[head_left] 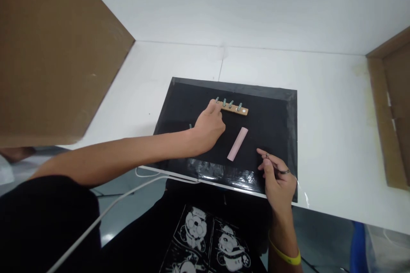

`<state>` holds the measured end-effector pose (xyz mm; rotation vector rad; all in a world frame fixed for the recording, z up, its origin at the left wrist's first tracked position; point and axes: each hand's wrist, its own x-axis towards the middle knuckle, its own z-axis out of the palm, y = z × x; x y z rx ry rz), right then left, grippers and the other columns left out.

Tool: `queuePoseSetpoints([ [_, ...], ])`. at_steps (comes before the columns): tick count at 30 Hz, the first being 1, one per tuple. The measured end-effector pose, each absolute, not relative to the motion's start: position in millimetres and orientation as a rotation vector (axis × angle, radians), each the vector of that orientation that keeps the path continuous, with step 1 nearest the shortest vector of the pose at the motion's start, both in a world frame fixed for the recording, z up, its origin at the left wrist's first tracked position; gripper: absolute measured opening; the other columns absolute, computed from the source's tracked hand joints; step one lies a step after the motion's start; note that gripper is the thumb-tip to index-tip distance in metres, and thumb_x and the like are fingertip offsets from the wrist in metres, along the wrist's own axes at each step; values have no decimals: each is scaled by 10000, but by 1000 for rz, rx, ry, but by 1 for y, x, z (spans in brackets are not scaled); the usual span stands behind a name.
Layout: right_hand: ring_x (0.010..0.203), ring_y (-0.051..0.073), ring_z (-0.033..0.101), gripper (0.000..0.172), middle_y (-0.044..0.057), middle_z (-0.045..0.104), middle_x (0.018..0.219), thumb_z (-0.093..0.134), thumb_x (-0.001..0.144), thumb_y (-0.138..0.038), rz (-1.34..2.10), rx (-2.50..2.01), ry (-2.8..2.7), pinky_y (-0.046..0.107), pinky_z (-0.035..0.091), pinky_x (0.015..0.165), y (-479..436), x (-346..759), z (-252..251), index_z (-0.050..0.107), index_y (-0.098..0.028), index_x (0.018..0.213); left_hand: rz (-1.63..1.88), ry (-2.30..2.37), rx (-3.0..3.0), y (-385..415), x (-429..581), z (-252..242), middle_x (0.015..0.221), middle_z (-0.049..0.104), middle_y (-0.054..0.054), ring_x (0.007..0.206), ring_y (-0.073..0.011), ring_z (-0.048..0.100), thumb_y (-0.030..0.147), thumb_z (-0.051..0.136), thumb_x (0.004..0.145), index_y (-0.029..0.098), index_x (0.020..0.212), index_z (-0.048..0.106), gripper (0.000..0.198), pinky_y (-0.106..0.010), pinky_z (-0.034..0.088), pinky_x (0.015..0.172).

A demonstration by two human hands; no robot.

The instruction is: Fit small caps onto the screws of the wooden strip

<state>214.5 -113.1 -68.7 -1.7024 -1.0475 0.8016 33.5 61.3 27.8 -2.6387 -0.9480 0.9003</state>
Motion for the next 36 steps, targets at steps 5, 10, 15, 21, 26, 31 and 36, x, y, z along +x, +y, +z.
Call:
queuePoseSetpoints([
  [5, 692, 114, 646, 234, 30, 770, 1171, 616, 992, -441, 794, -1708, -1031, 264, 520, 630, -113, 215, -67, 722, -264, 1102, 892, -994, -2741, 63, 25, 41, 1021, 719, -129, 1215, -372, 506, 189, 719, 805, 160, 940, 801, 160, -496, 283, 1112],
  [10, 694, 114, 641, 259, 36, 770, 1168, 604, 995, -454, 802, -1742, -1022, 269, 518, 635, -112, 214, -64, 731, -262, 1116, 699, -1207, -2736, 63, -7, 56, 1123, 689, -127, 1165, -340, 494, 373, 759, 862, 182, 1025, 749, 252, -474, 316, 983],
  [15, 685, 119, 637, 287, 57, 772, 1157, 617, 980, -468, 800, -1741, -1001, 279, 520, 640, -112, 213, -63, 722, -232, 1104, 554, -1550, -2801, 66, -54, 49, 1219, 714, -83, 1128, -307, 564, 360, 716, 912, 211, 1117, 740, 255, -444, 272, 938],
  [21, 693, 133, 634, 322, 73, 776, 1125, 609, 979, -488, 797, -1772, -1004, 287, 513, 638, -111, 214, -63, 724, -217, 1112, 374, -1777, -2728, 56, -81, 25, 1183, 738, -79, 1116, -312, 587, 363, 688, 943, 216, 1084, 748, 212, -454, 253, 919],
  [26, 719, 152, 649, 340, 101, 769, 1138, 597, 993, -480, 801, -1790, -1026, 291, 507, 623, -111, 213, -60, 729, -207, 1146, 286, -1871, -2677, 49, -81, 13, 1131, 760, -73, 1060, -301, 589, 343, 650, 975, 224, 1006, 775, 175, -472, 261, 898],
  [31, 712, 146, 649, 328, 93, 771, 1138, 606, 987, -486, 796, -1791, -1012, 285, 504, 620, -113, 212, -62, 722, -211, 1123, 188, -1880, -2672, 45, -81, 8, 1085, 774, -67, 1034, -285, 584, 346, 604, 998, 231, 939, 786, 223, -469, 267, 899],
  [36, 712, 149, 646, 328, 97, 768, 1148, 609, 986, -485, 798, -1790, -1001, 283, 501, 608, -113, 213, -63, 719, -209, 1126, 162, -1926, -2686, 43, -79, 13, 1124, 758, -76, 1094, -300, 582, 332, 571, 1010, 247, 959, 799, 248, -491, 263, 925],
])
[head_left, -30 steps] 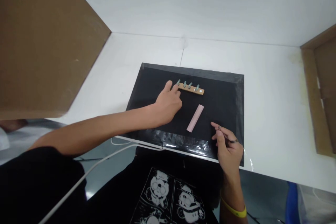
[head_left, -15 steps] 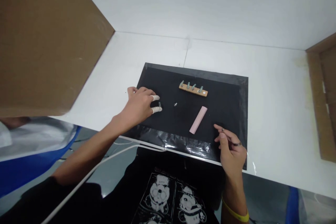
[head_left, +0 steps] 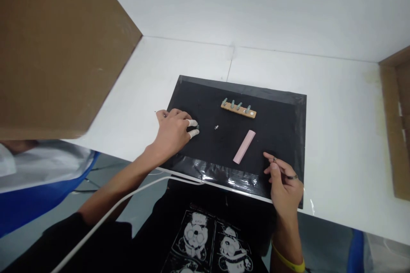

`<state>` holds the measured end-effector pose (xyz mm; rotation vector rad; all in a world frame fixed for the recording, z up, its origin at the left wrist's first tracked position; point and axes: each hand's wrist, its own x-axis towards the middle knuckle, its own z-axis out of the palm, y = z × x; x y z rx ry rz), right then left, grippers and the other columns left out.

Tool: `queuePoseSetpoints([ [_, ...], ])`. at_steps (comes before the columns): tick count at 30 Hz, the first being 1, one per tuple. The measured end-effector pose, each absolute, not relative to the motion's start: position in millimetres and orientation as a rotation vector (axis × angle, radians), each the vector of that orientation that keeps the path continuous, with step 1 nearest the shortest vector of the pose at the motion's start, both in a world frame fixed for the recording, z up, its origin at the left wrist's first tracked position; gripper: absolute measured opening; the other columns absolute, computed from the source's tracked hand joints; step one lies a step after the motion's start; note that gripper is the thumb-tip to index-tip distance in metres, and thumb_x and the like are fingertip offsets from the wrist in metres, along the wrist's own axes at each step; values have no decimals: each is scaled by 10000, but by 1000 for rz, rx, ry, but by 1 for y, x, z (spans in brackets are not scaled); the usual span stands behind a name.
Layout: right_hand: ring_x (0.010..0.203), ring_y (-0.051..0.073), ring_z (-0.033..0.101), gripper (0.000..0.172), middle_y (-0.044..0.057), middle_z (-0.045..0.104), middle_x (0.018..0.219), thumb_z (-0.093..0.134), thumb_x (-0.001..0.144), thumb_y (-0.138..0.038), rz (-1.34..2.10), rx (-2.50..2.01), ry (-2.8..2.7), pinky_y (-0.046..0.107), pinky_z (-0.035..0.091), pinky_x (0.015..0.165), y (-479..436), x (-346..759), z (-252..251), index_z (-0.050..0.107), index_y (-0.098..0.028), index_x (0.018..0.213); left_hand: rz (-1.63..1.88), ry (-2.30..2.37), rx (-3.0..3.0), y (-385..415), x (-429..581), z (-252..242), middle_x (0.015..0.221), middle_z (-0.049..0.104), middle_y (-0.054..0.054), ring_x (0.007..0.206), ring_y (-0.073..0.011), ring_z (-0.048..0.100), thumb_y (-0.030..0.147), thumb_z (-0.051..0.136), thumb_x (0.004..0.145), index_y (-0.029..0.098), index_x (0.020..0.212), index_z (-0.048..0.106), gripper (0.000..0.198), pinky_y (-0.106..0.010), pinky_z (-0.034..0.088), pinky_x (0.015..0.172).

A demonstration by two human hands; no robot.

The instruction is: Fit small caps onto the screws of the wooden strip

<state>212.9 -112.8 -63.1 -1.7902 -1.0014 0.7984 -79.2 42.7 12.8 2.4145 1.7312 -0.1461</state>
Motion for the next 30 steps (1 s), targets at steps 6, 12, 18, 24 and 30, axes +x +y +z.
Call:
queuePoseSetpoints([
  [6, 720, 148, 647, 315, 87, 769, 1140, 603, 992, -472, 795, -1789, -1023, 287, 512, 626, -112, 213, -61, 731, -224, 1138, -74, 1686, 2431, 45, -80, 11, 1247, 730, -88, 1208, -305, 543, 307, 657, 967, 252, 1093, 768, 177, -488, 270, 950],
  [12, 715, 142, 646, 314, 89, 770, 1140, 606, 988, -476, 800, -1777, -1009, 284, 513, 623, -112, 212, -61, 716, -217, 1127, -26, 1690, 2372, 46, -82, 11, 1248, 734, -78, 1268, -305, 534, 316, 648, 972, 245, 936, 804, 175, -512, 242, 1000],
  [18, 697, 145, 645, 307, 106, 765, 1160, 613, 980, -471, 797, -1757, -1004, 286, 510, 601, -112, 212, -62, 696, -200, 1098, -54, 1723, 2243, 55, -88, 22, 1189, 773, -26, 1210, -283, 578, 325, 651, 946, 292, 874, 807, 174, -484, 219, 985],
  [24, 707, 138, 639, 296, 82, 765, 1166, 603, 991, -467, 788, -1776, -1023, 286, 520, 625, -112, 213, -63, 704, -221, 1120, -128, 1559, 2145, 75, -77, 48, 1161, 783, -12, 1159, -270, 645, 318, 677, 893, 313, 910, 823, 147, -473, 263, 1035],
  [30, 703, 140, 635, 307, 93, 769, 1145, 601, 990, -472, 784, -1779, -1026, 286, 513, 614, -112, 212, -62, 706, -211, 1112, -307, 1191, 1916, 122, -50, 50, 1043, 809, 14, 988, -220, 714, 388, 725, 777, 297, 880, 840, 179, -328, 456, 931],
])
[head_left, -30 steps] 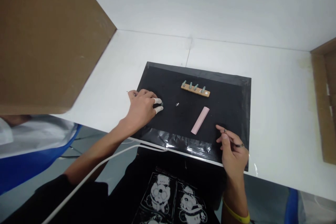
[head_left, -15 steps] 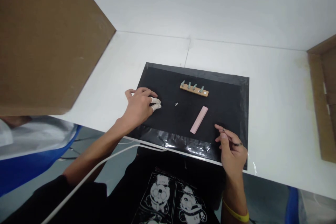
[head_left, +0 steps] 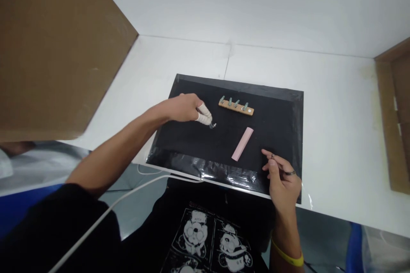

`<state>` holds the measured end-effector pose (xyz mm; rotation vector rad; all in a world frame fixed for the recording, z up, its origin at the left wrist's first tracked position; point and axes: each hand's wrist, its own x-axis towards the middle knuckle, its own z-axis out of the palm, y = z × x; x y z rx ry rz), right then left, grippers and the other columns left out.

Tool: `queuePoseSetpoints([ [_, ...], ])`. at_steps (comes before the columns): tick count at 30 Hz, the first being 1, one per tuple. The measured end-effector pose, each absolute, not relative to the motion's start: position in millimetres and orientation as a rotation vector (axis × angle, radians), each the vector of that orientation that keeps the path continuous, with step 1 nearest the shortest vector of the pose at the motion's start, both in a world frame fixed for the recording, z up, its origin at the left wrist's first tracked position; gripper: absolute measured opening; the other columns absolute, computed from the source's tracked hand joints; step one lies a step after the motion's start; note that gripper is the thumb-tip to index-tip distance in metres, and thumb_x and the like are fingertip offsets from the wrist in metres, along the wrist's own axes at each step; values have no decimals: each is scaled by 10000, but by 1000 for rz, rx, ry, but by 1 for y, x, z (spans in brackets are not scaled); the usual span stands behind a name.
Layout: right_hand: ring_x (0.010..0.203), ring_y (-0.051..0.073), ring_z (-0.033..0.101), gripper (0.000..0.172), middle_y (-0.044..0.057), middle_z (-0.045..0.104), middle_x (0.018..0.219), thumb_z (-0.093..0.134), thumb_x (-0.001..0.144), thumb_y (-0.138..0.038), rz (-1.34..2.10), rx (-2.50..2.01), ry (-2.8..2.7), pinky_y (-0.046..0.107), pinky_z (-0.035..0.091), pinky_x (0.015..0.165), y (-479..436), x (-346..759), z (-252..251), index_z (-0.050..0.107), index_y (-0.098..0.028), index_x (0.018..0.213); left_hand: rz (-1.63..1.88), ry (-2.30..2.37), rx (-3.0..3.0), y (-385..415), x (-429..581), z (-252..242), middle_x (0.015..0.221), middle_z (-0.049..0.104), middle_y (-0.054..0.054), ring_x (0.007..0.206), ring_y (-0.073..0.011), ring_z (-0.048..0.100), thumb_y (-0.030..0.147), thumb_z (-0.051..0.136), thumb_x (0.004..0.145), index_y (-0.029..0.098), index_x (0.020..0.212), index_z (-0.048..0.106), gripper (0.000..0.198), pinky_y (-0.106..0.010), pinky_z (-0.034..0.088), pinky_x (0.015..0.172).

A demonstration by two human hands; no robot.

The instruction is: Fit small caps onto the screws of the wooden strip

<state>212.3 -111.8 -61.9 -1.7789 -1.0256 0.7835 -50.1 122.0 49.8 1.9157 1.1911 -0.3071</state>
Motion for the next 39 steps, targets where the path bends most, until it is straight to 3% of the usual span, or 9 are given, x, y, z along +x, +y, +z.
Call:
queuePoseSetpoints([
  [9, 688, 133, 630, 309, 93, 768, 1152, 609, 987, -474, 779, -1773, -1007, 300, 523, 648, -111, 210, -60, 714, -203, 1089, -520, 949, 1717, 171, -26, 28, 879, 819, 3, 966, -239, 716, 414, 780, 624, 284, 759, 841, 197, -314, 505, 890],
  [17, 696, 143, 637, 305, 96, 768, 1155, 609, 986, -470, 768, -1773, -1020, 307, 526, 648, -111, 212, -60, 712, -203, 1093, -553, 994, 1722, 171, -16, 28, 900, 815, -22, 976, -243, 702, 347, 760, 620, 269, 725, 835, 151, -338, 489, 920],
  [25, 706, 132, 643, 276, 67, 769, 1159, 598, 1003, -455, 771, -1778, -1031, 288, 521, 644, -111, 211, -59, 723, -231, 1107, -618, 947, 1777, 170, -9, 27, 885, 811, -44, 966, -259, 693, 378, 727, 630, 248, 750, 842, 211, -340, 495, 882],
  [35, 699, 113, 637, 245, 47, 768, 1169, 608, 1003, -441, 781, -1769, -1015, 278, 527, 658, -112, 212, -61, 715, -243, 1097, -694, 983, 1837, 172, -1, 29, 847, 811, -44, 887, -248, 688, 297, 725, 626, 232, 747, 840, 178, -333, 498, 827],
  [39, 701, 113, 640, 245, 45, 771, 1156, 610, 1001, -443, 779, -1763, -1021, 277, 528, 662, -112, 212, -61, 713, -241, 1095, -685, 999, 1790, 173, -1, 28, 854, 805, -79, 949, -287, 676, 302, 763, 608, 192, 789, 850, 229, -371, 489, 909],
])
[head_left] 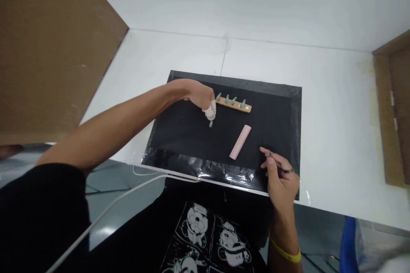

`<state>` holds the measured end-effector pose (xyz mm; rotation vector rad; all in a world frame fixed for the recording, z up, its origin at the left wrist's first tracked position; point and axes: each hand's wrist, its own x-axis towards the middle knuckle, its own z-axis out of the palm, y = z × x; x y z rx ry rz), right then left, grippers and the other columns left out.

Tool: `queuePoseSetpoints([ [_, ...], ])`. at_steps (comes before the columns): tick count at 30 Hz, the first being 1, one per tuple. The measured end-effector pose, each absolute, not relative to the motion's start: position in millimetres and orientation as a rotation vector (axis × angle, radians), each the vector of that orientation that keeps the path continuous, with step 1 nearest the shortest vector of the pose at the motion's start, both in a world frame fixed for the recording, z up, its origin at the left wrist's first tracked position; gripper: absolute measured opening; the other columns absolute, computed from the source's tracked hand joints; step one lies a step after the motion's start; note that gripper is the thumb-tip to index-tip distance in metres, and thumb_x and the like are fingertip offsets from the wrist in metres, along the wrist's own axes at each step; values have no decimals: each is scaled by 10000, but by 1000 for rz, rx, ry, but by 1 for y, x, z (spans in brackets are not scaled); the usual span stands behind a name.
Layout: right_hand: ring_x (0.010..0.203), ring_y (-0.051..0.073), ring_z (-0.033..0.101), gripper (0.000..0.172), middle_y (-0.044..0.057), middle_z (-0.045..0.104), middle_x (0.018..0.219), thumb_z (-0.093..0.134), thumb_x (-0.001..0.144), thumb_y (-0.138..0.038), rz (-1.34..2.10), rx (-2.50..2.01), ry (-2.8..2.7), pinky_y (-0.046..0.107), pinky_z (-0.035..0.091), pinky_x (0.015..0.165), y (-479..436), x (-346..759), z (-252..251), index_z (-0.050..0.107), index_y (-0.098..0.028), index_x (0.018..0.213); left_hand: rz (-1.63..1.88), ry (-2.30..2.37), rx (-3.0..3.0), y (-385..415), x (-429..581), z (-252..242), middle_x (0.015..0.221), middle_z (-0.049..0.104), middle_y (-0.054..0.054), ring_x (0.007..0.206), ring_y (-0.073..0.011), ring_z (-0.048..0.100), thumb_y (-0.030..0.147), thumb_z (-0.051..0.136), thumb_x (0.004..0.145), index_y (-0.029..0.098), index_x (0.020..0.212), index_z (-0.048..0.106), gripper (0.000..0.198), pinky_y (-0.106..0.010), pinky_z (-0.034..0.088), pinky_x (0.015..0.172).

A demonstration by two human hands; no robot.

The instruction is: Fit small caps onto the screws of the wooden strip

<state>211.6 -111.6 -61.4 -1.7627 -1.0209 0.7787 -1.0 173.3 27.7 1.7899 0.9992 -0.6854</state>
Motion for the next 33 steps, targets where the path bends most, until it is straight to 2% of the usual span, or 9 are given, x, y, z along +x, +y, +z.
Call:
queuePoseSetpoints([
  [5, 692, 110, 637, 242, 50, 771, 1156, 614, 998, -437, 769, -1744, -1016, 277, 528, 660, -110, 211, -63, 709, -234, 1089, -674, 1066, 1676, 173, 0, 30, 906, 795, -117, 1044, -340, 659, 260, 789, 609, 148, 821, 850, 247, -423, 452, 982],
  [17, 701, 108, 636, 229, 36, 771, 1155, 615, 1000, -428, 766, -1750, -1033, 265, 519, 654, -113, 212, -66, 719, -257, 1111, -578, 1078, 1634, 176, -8, 22, 798, 776, -71, 953, -303, 677, 195, 816, 568, 192, 730, 837, 163, -408, 466, 942],
  [22, 696, 113, 630, 239, 40, 773, 1145, 611, 1000, -439, 781, -1750, -1016, 268, 520, 653, -113, 213, -65, 724, -250, 1092, -544, 1083, 1614, 176, -9, 21, 807, 777, -76, 913, -283, 679, 222, 845, 585, 185, 771, 842, 190, -408, 470, 931],
  [26, 705, 117, 634, 245, 44, 768, 1167, 607, 1002, -441, 772, -1756, -1021, 271, 518, 648, -113, 212, -64, 727, -257, 1110, -423, 1120, 1623, 178, -24, 20, 835, 776, -74, 930, -280, 689, 314, 858, 636, 197, 809, 848, 209, -406, 467, 950],
  [30, 705, 123, 638, 268, 51, 770, 1153, 604, 1000, -456, 780, -1773, -1006, 276, 515, 646, -113, 211, -65, 733, -254, 1120, -21, 1094, 1651, 163, -61, 22, 1007, 790, -92, 1038, -292, 676, 503, 829, 728, 202, 948, 850, 373, -394, 458, 1002],
  [33, 703, 129, 640, 290, 56, 771, 1148, 608, 992, -477, 785, -1780, -1001, 279, 513, 641, -113, 212, -66, 739, -251, 1118, 412, 779, 1440, 129, -86, 14, 1242, 738, -123, 1070, -291, 656, 707, 823, 690, 233, 1282, 743, 762, -386, 489, 950],
])
